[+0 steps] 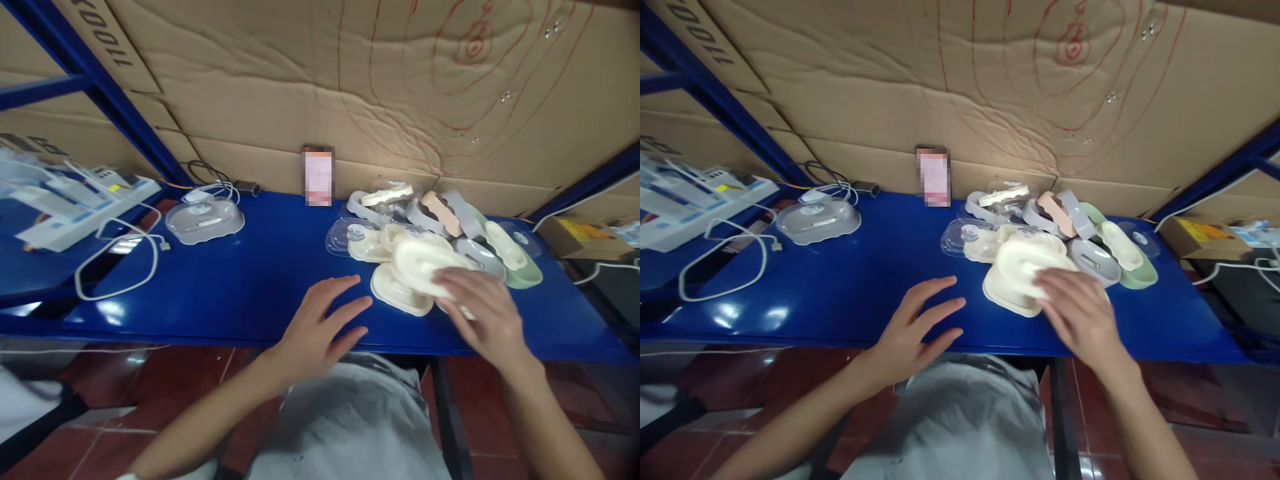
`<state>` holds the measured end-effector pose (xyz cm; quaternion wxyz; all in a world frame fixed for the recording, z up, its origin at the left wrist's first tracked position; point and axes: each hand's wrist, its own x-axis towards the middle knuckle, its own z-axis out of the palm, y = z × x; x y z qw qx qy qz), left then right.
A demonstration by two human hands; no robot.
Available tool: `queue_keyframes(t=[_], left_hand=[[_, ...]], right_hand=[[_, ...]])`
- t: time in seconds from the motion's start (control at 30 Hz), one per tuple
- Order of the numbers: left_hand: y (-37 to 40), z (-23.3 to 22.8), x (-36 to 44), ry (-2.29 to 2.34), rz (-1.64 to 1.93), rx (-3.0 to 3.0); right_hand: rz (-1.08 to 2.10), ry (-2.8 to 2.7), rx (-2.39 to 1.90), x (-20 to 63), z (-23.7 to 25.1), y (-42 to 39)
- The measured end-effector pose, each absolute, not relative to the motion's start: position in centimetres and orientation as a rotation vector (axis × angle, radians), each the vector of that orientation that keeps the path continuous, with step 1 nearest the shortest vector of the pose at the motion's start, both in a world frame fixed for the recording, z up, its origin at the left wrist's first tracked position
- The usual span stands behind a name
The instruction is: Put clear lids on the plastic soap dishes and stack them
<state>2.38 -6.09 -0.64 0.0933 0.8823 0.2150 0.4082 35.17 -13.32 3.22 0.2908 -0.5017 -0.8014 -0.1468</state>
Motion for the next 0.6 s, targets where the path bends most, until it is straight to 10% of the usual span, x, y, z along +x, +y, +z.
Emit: queue_keyframes(t=[0.6], left_hand=[[1.2, -1.2, -5.6, 1.347, 1.114, 2.693]], right_hand=[[-0.309, -1.932, -1.554, 39.1, 1.4, -7.6]])
